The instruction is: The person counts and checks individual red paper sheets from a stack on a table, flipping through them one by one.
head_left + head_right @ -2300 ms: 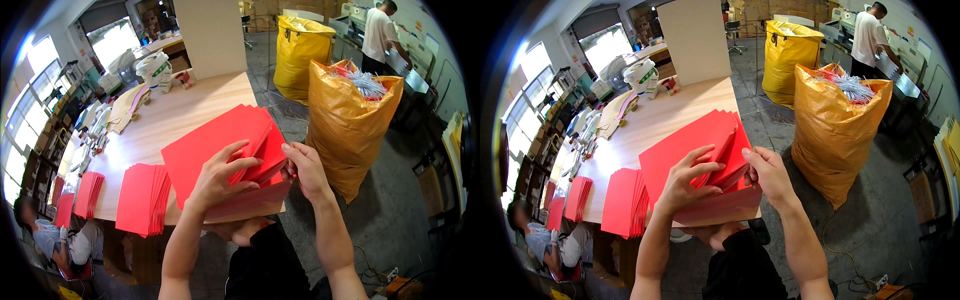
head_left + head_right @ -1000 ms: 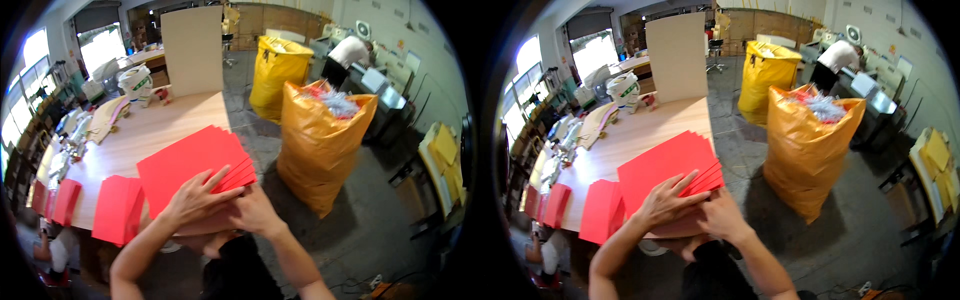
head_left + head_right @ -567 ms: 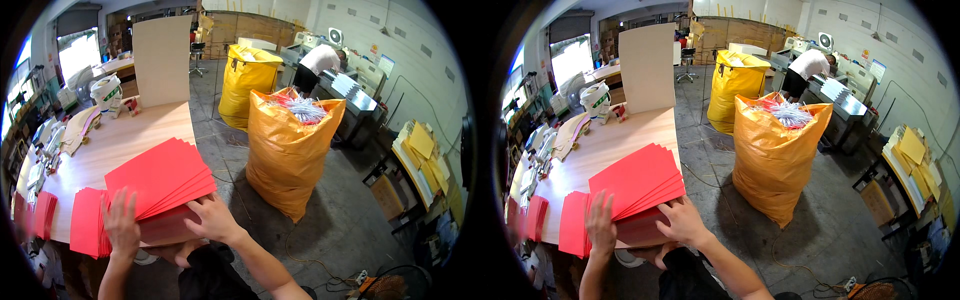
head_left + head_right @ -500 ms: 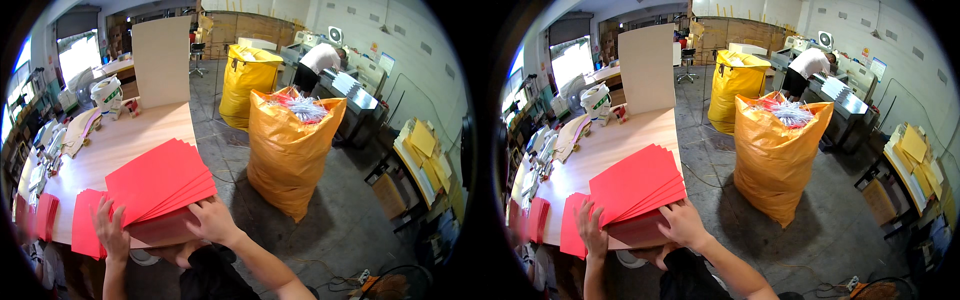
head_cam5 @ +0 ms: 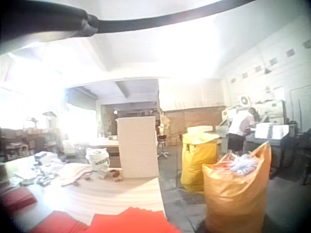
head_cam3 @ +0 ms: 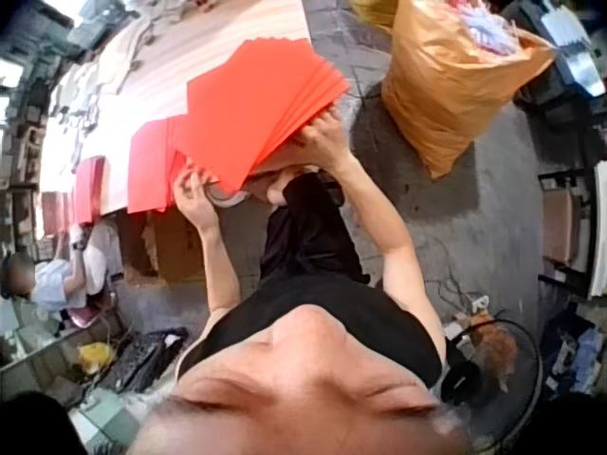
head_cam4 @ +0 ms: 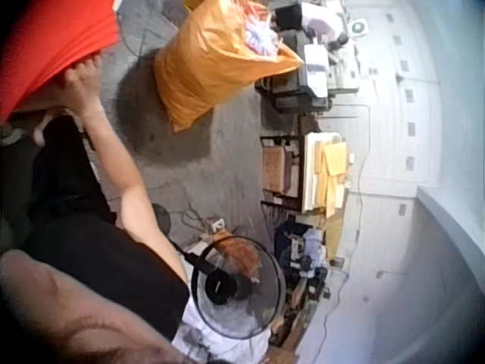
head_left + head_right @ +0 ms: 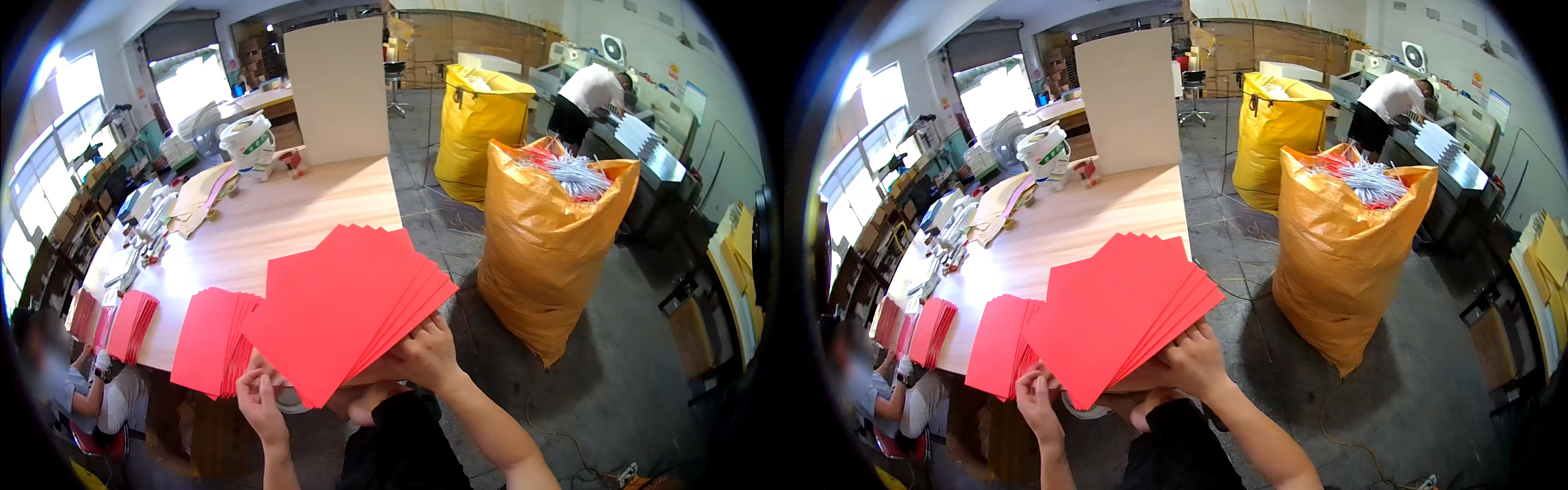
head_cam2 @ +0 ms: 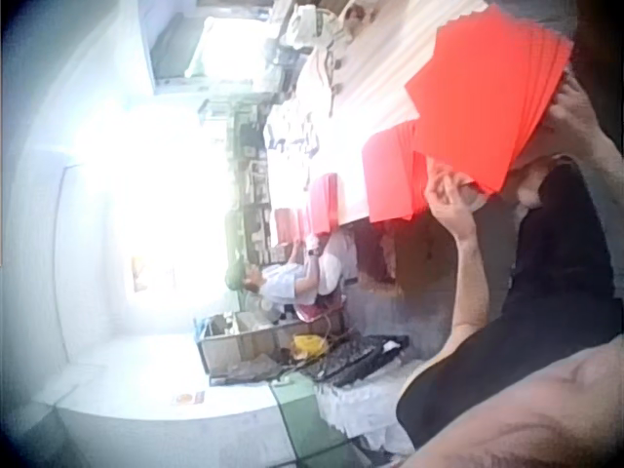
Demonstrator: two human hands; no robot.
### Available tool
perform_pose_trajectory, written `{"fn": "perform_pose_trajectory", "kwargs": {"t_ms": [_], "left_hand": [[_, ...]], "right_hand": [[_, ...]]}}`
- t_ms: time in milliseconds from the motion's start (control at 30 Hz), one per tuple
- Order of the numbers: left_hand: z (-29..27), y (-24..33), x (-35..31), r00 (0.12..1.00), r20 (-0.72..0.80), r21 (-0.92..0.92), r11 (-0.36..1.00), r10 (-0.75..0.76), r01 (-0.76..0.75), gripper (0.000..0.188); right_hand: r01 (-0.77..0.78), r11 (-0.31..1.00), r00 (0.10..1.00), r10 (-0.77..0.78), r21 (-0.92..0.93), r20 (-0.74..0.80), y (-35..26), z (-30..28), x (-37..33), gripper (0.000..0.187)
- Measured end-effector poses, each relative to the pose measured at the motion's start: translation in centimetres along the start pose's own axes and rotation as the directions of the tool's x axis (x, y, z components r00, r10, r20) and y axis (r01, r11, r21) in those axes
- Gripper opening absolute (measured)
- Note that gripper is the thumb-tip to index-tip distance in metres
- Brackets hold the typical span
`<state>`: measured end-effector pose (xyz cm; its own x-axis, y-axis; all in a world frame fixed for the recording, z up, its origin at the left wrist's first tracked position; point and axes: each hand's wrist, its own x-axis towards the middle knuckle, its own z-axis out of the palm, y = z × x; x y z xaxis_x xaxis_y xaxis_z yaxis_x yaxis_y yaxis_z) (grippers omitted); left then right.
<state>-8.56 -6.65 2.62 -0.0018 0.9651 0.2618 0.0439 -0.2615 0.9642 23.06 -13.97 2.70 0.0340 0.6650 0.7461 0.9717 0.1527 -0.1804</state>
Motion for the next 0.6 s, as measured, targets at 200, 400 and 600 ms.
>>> {"fn": "perform_pose_trajectory", "kwargs": {"t_ms": [200, 400, 600], "left_hand": [[-1.9, 2.0, 1.9, 0.924, 0.173, -0.432, 0.816, -0.342, 0.383, 0.049], [-1.1, 3.0, 1.2, 0.634, 0.620, -0.416, 0.491, -0.463, 0.765, 0.050], [2.4, 4.7, 1.1, 0.734, 0.585, -0.446, 0.620, -0.344, 0.646, 0.041]], "right_hand": [[0.024, 0.999, 0.999, -0.025, -0.029, -0.032, -0.1, -0.2, 0.3, 0.057], [-0.005, 1.000, 1.000, 0.006, 0.023, -0.031, -0.9, -0.6, 1.0, 0.058], [0.017, 1.000, 1.000, -0.017, -0.010, 0.011, -0.6, -0.6, 1.1, 0.043]]}}
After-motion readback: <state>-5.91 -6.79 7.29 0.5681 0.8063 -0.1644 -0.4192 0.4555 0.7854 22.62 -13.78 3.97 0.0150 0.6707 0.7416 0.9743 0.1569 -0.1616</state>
